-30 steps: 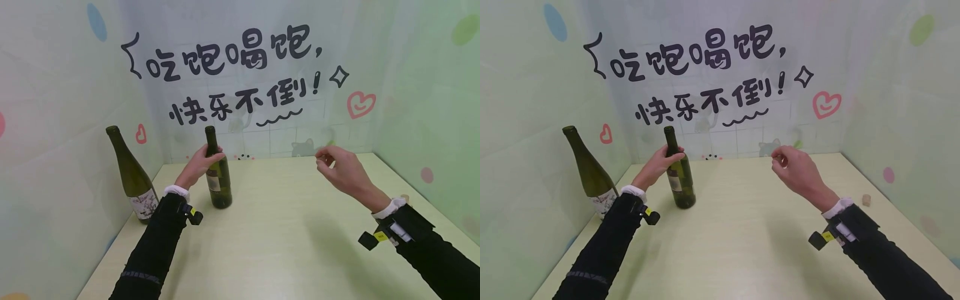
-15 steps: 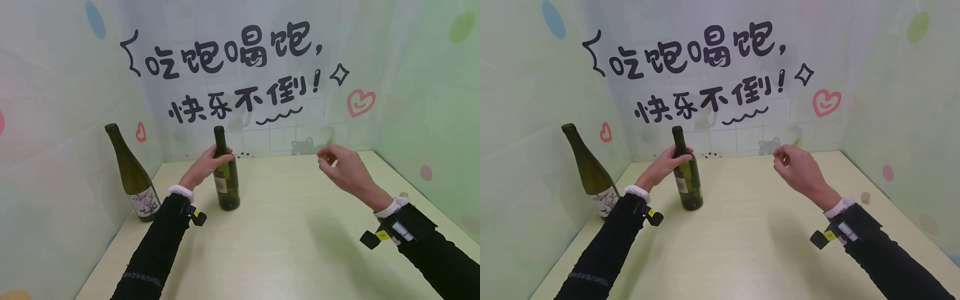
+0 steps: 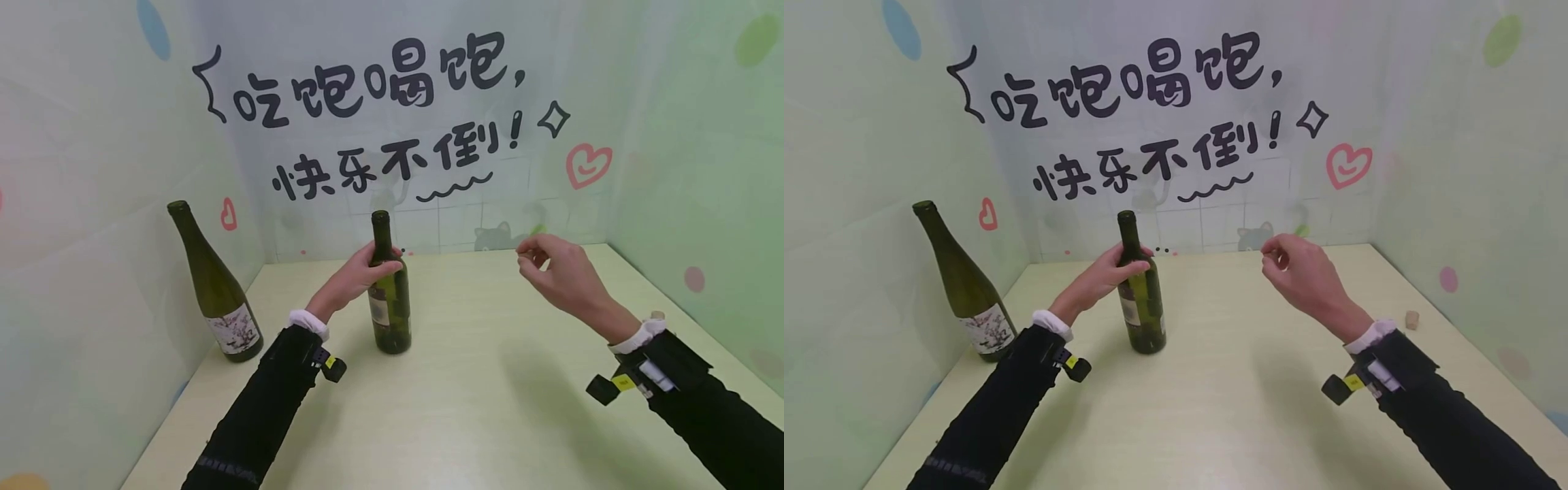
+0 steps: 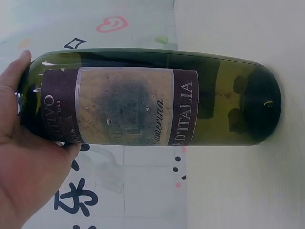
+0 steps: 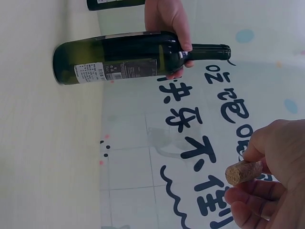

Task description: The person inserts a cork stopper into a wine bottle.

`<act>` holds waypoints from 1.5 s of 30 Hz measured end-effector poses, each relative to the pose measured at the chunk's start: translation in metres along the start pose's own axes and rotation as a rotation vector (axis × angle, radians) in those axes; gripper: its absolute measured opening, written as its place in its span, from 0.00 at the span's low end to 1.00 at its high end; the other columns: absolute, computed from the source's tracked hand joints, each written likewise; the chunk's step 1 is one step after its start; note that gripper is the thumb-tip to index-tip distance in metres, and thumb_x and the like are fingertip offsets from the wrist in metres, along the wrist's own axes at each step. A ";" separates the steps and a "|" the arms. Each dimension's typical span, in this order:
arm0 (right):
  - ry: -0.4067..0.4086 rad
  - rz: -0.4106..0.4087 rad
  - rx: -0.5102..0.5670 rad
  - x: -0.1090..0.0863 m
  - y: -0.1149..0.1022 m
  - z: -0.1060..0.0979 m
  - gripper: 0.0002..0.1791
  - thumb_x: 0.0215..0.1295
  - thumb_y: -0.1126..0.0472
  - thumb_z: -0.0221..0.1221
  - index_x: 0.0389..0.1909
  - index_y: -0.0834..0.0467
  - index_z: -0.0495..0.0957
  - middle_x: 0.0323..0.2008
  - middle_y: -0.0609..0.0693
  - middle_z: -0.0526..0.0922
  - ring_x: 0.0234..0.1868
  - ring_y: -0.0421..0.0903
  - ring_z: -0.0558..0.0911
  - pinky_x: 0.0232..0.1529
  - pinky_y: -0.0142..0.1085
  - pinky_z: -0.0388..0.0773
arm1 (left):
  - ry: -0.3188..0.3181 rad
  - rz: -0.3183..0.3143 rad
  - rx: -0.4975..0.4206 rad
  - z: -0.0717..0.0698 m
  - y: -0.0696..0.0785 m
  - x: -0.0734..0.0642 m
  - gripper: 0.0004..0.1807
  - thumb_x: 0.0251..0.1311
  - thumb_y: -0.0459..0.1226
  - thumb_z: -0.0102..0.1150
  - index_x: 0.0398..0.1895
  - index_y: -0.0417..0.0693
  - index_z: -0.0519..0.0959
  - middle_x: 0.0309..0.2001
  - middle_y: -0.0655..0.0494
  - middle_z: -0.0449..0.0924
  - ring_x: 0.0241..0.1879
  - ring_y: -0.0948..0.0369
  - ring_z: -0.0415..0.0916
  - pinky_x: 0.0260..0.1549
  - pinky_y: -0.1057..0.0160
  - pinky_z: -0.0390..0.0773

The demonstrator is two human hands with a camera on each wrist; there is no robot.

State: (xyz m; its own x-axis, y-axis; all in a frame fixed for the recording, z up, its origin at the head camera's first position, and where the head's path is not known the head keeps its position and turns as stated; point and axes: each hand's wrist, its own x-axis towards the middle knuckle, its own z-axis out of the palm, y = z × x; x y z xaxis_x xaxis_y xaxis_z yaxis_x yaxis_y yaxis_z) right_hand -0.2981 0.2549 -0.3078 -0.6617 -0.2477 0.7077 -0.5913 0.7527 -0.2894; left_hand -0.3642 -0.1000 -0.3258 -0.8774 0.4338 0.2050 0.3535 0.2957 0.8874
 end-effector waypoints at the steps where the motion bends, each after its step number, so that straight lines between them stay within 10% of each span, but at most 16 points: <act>1: 0.000 0.000 0.000 0.000 0.000 0.000 0.07 0.63 0.63 0.56 0.38 0.61 0.80 0.30 0.47 0.79 0.31 0.43 0.75 0.31 0.39 0.73 | -0.004 0.003 -0.001 0.002 0.001 -0.001 0.26 0.60 0.54 0.59 0.58 0.55 0.71 0.60 0.57 0.70 0.56 0.51 0.68 0.52 0.45 0.68; 45: 0.089 -0.076 0.069 0.015 -0.030 -0.014 0.08 0.63 0.62 0.58 0.39 0.60 0.81 0.29 0.44 0.80 0.31 0.38 0.75 0.29 0.28 0.71 | -0.166 0.102 -0.070 0.103 0.049 -0.048 0.21 0.63 0.48 0.58 0.56 0.54 0.71 0.54 0.59 0.73 0.49 0.56 0.75 0.45 0.55 0.75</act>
State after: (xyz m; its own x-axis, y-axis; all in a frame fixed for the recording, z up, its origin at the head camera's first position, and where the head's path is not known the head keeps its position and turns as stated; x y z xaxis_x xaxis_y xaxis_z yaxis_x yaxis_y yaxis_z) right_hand -0.2835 0.2371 -0.2795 -0.5720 -0.2450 0.7828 -0.6706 0.6892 -0.2744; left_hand -0.2710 -0.0191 -0.3341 -0.7706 0.5944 0.2297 0.4094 0.1857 0.8933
